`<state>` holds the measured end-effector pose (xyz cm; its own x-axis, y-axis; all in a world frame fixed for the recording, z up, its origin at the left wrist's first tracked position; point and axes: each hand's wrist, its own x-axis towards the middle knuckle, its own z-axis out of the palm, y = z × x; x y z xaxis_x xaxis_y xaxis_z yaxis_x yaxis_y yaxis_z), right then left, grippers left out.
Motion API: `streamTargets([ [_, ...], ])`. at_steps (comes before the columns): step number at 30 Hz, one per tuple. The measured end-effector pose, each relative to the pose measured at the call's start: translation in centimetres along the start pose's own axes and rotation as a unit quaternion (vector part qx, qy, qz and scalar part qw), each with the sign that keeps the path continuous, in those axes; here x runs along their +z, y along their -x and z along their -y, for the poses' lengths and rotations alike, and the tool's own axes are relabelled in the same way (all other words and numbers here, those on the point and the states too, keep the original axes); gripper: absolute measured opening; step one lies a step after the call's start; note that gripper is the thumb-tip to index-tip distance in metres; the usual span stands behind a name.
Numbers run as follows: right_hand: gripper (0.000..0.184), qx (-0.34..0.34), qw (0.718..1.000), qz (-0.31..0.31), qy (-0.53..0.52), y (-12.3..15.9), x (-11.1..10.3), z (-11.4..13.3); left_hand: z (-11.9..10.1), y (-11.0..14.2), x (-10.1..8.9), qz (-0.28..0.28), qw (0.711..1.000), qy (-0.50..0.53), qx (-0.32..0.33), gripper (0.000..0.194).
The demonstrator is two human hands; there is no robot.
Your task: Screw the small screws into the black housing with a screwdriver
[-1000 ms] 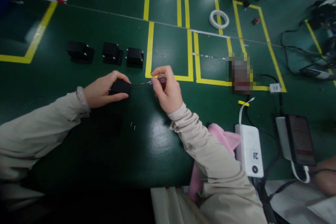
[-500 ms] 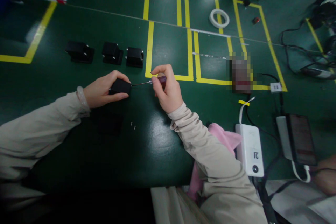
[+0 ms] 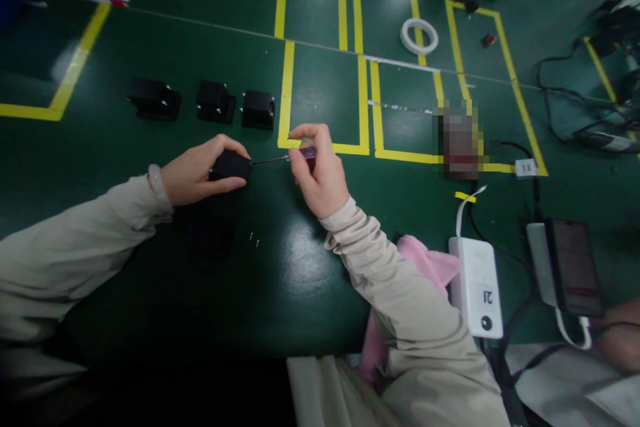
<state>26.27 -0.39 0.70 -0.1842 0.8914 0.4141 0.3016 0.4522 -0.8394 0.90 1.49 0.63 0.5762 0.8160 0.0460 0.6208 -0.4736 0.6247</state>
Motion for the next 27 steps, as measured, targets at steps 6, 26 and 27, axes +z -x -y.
streamTargets([
  [6, 0.026, 0.010, 1.000, -0.001, 0.000, 0.02, -0.05, 0.01, -0.19, -0.09, -0.30, 0.022, 1.000, -0.005, 0.005, 0.050],
  [26, 0.027, -0.006, 1.000, 0.003, -0.001, -0.01, -0.04, 0.00, -0.36, -0.08, -0.22, 0.011, 1.000, -0.009, 0.004, 0.045],
  [27, 0.026, -0.002, 1.000, 0.004, 0.001, -0.01, -0.06, -0.02, -0.37, -0.08, -0.21, 0.010, 1.000, -0.007, 0.006, 0.045],
])
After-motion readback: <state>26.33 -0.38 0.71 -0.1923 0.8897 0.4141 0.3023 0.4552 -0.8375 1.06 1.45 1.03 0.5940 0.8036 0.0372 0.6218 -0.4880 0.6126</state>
